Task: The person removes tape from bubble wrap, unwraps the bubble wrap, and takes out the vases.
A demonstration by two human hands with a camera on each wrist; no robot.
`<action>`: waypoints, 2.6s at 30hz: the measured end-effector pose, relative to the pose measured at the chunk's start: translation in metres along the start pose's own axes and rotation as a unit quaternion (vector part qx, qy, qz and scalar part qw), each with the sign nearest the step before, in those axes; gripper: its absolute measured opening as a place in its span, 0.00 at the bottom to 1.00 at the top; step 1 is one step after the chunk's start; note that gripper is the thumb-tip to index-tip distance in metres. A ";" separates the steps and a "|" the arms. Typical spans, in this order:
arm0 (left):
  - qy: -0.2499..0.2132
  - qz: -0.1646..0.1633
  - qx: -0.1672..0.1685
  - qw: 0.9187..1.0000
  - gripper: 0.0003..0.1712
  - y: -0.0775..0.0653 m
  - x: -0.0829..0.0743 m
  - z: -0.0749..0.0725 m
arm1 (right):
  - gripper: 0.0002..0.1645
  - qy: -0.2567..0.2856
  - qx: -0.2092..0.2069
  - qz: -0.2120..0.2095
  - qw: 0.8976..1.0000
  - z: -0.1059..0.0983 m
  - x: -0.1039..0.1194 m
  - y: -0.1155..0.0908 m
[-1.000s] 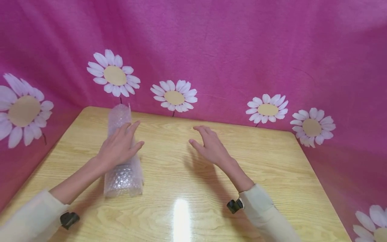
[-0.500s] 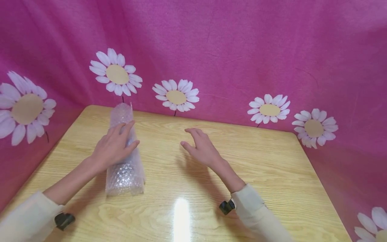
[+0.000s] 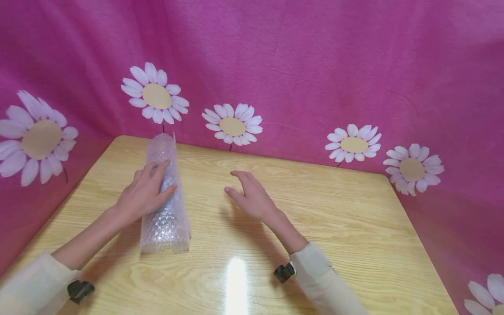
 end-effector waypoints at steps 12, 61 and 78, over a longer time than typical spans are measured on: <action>-0.018 -0.016 -0.003 1.000 0.41 -0.009 0.010 -0.001 | 0.34 0.027 0.022 -0.009 0.999 0.021 0.013 0.006; -0.090 -0.068 0.017 0.993 0.47 -0.018 0.026 0.010 | 0.41 0.204 0.123 0.025 0.971 0.108 0.072 0.025; -0.134 -0.093 0.003 0.987 0.47 -0.014 0.030 0.009 | 0.42 0.225 0.110 0.091 0.964 0.109 0.075 0.027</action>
Point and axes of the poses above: each hand's wrist, its own y-axis towards the middle knuckle, its own z-axis out of the palm, x = y × z, the point moved 5 cm from there along y, towards the middle knuckle, and after that the axes turned 8 degrees about z, right-handed, at the moved point
